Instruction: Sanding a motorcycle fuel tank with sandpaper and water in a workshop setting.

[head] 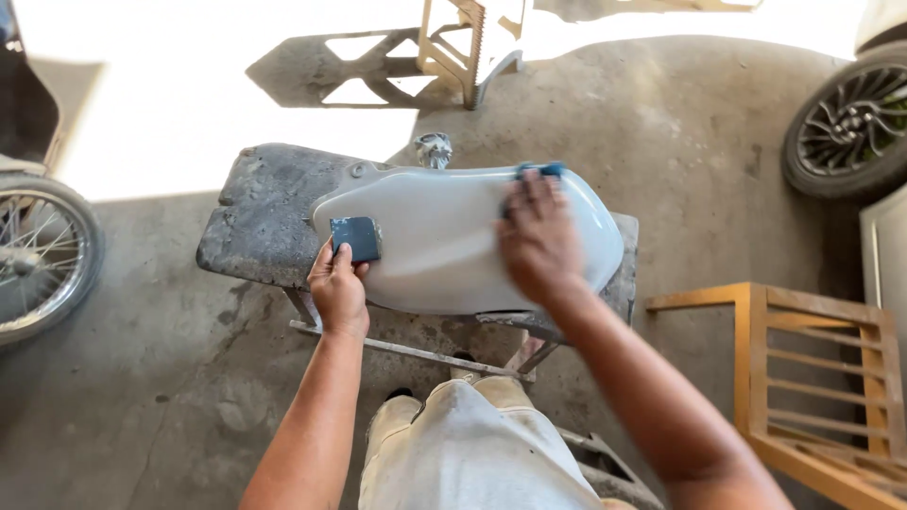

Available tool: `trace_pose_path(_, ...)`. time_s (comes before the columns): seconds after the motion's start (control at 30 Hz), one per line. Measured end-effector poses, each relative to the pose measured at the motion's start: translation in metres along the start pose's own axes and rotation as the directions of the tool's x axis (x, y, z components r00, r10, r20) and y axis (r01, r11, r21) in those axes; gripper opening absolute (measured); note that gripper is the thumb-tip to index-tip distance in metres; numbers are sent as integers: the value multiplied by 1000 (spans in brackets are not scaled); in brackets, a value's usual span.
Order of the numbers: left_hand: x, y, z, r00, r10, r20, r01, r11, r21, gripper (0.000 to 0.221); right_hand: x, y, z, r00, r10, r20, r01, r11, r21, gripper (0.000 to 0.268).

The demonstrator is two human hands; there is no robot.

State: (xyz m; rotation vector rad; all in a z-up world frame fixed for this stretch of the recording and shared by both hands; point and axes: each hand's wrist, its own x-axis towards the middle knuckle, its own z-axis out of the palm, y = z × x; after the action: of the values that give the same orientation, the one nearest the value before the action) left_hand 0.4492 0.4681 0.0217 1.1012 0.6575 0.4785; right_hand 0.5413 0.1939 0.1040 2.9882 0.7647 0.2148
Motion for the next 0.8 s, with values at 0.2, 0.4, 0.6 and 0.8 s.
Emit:
trace_pose_path(0.2, -1, 12, -14, 955, -81, -286, 9, 970, -243, 22, 42, -168, -7, 864, -449, 228, 381, 879, 287, 67)
trace_pose_path(0.4, 0, 27, -53, 910, 13, -414, -65, 992, -112, 22, 27, -140, 7, 810, -543, 220, 515, 839, 176, 58)
trace_pose_path(0.6, 7, 22, -32, 929, 27, -369, 28, 989, 143, 26, 6, 19, -41, 996, -88, -24, 92, 960, 265, 51)
trace_pose_path(0.8, 13, 1, -24, 964, 2, -266, 20, 997, 80, 31, 17, 4, -34, 996, 81, -45, -66, 962, 266, 49)
